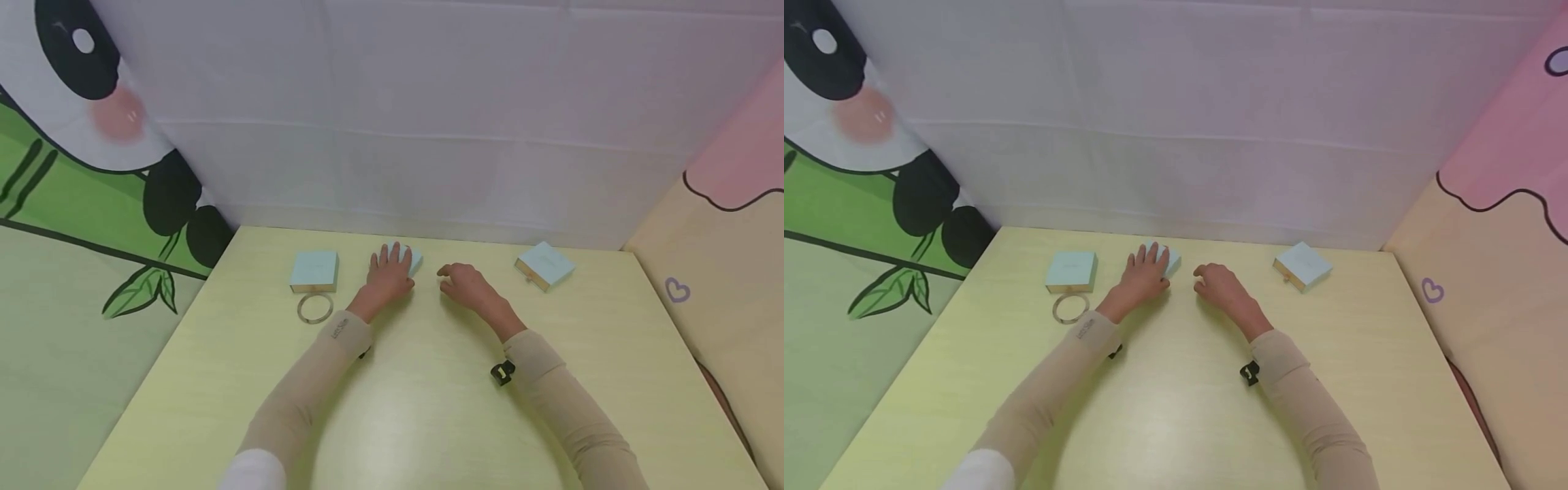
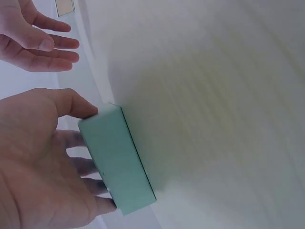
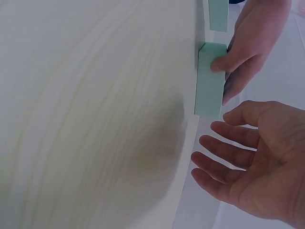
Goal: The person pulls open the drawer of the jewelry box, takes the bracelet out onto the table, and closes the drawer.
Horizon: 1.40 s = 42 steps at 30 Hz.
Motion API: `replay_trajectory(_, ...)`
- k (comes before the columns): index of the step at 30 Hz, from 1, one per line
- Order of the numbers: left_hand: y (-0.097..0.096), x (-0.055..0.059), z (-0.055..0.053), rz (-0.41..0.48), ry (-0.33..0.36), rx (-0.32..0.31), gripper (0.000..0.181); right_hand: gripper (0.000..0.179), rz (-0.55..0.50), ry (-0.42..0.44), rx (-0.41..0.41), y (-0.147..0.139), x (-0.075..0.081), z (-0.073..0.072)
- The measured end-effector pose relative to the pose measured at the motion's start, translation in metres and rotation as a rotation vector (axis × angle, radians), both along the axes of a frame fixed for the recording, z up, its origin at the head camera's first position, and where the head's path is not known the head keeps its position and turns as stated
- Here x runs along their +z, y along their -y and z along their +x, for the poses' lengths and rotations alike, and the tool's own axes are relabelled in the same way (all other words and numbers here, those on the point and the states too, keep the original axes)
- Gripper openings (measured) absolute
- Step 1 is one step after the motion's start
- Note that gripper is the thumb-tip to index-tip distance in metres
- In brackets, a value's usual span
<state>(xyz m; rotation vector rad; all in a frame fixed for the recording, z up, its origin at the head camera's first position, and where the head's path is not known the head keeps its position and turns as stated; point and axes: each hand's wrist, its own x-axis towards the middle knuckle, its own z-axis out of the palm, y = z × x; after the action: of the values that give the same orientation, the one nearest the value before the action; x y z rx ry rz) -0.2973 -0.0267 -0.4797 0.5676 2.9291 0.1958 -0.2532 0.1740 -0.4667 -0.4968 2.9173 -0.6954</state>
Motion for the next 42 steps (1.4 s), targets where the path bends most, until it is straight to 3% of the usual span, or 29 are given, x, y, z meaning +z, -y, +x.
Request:
replay_trajectory(5,0.012,0.001,0.002,0.067,-0.051,-0.047,0.064,0.035,0.0,0.011,-0.001,0.0,0.001,-0.001)
replay_trajectory(10,0.019,0.0,0.001,0.127,-0.026,-0.078,0.066,0.036,-0.001,0.034,-0.007,0.001,0.001,-0.001)
replay_trajectory(16,0.022,0.002,0.002,0.151,-0.005,-0.114,0.068,0.036,-0.006,0.027,0.001,0.001,0.001,-0.001)
replay_trajectory(22,0.016,0.003,0.003,0.149,-0.066,-0.146,0.056,0.036,-0.009,0.041,0.002,0.003,0.002,-0.002)
replay_trajectory(25,0.012,0.003,0.002,0.127,-0.077,-0.131,0.056,0.036,-0.014,0.042,0.006,0.006,0.002,-0.004)
replay_trajectory(33,0.009,-0.005,-0.004,-0.001,-0.009,-0.066,0.088,0.036,0.046,0.027,0.041,0.016,0.005,-0.016)
replay_trajectory(37,0.012,-0.005,-0.004,-0.008,0.023,-0.082,0.09,0.037,0.052,0.028,0.032,0.024,0.007,-0.023)
replay_trajectory(42,0.021,-0.001,-0.003,-0.042,0.05,-0.154,0.083,0.037,0.046,0.043,0.013,0.034,0.006,-0.03)
